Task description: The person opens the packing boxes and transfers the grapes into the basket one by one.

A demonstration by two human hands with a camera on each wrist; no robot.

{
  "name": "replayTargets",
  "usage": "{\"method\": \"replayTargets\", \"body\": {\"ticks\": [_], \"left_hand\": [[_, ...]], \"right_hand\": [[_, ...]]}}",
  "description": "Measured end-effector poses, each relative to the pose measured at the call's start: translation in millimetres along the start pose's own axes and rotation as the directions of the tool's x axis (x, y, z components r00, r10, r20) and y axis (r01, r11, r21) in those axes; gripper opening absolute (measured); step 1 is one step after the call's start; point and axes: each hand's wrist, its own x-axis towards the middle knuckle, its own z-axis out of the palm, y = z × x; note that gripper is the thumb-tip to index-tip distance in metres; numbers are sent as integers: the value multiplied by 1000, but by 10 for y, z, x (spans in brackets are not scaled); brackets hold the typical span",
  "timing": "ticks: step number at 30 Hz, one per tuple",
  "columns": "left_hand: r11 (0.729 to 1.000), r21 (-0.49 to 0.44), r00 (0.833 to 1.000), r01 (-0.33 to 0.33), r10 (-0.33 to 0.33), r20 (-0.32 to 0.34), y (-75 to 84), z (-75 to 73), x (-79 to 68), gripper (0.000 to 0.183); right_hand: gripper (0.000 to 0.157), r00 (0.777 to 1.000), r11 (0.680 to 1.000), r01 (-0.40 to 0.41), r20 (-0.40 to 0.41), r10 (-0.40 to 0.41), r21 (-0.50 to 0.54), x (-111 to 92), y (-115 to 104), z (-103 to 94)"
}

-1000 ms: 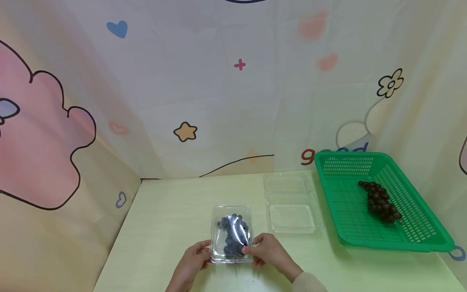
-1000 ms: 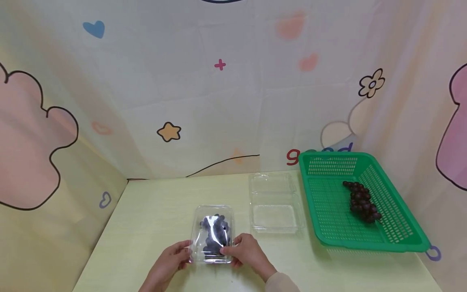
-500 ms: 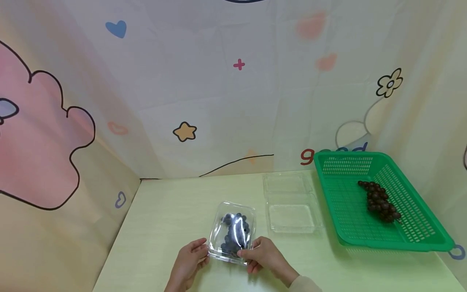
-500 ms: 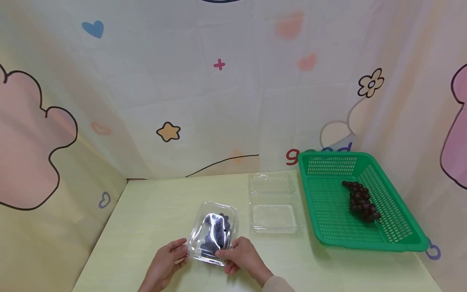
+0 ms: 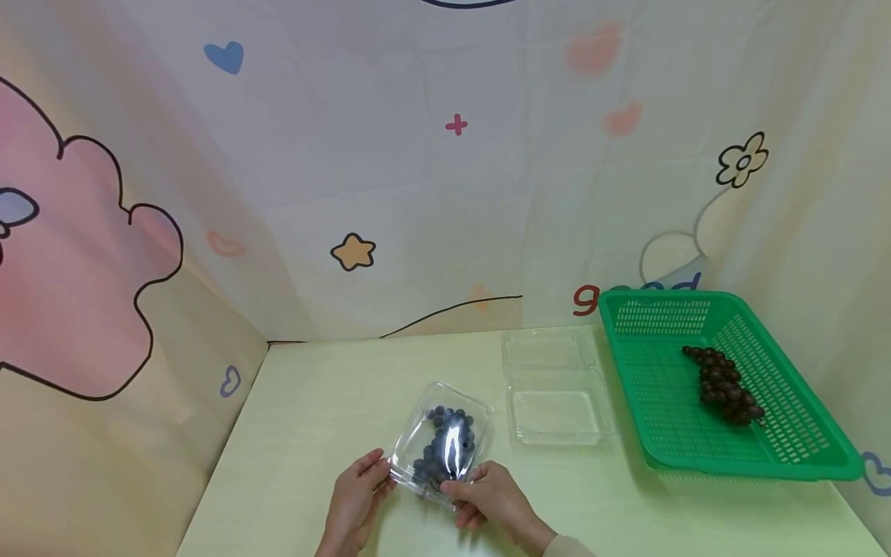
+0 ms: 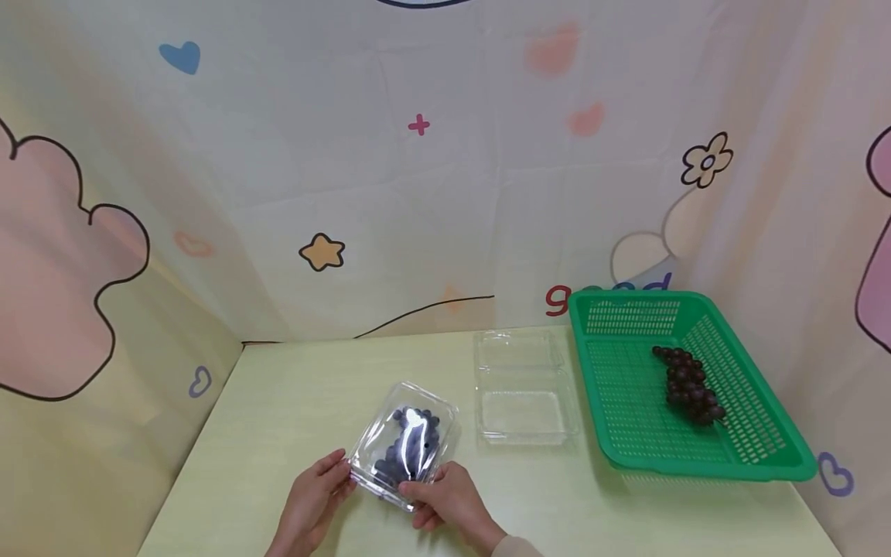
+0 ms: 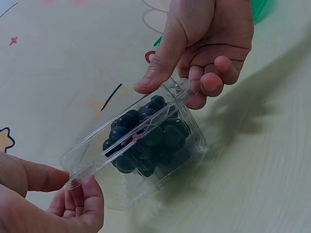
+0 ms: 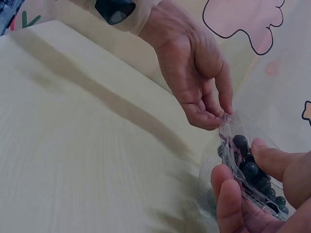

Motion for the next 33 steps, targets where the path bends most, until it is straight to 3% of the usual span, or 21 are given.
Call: {"method": "replayTargets", "body": {"ticks": [3, 8, 18, 26, 33], "left_hand": [[1000, -23, 999, 20, -21, -28, -1, 7, -2, 46], [997, -71, 1000, 26, -27, -14, -15, 23, -22, 43], [1000, -26, 1000, 14, -14, 12, -125, 47, -27, 49], [997, -74, 999, 36, -37, -5, -261, 156, -57, 51], [995, 19, 994, 103, -103, 22, -295, 196, -119, 33]], "right_hand": [[38, 1000, 1000, 7, 7, -7, 14, -20, 4, 50], [33, 1000, 999, 13, 27, -14, 37, -37, -12, 118], [36, 1000, 988, -17, 27, 13, 151, -49, -24, 209], [37, 999, 992, -51, 3, 51, 113, -57, -37, 256], [40, 995, 993, -101, 27, 99, 57, -61, -39, 289]]}}
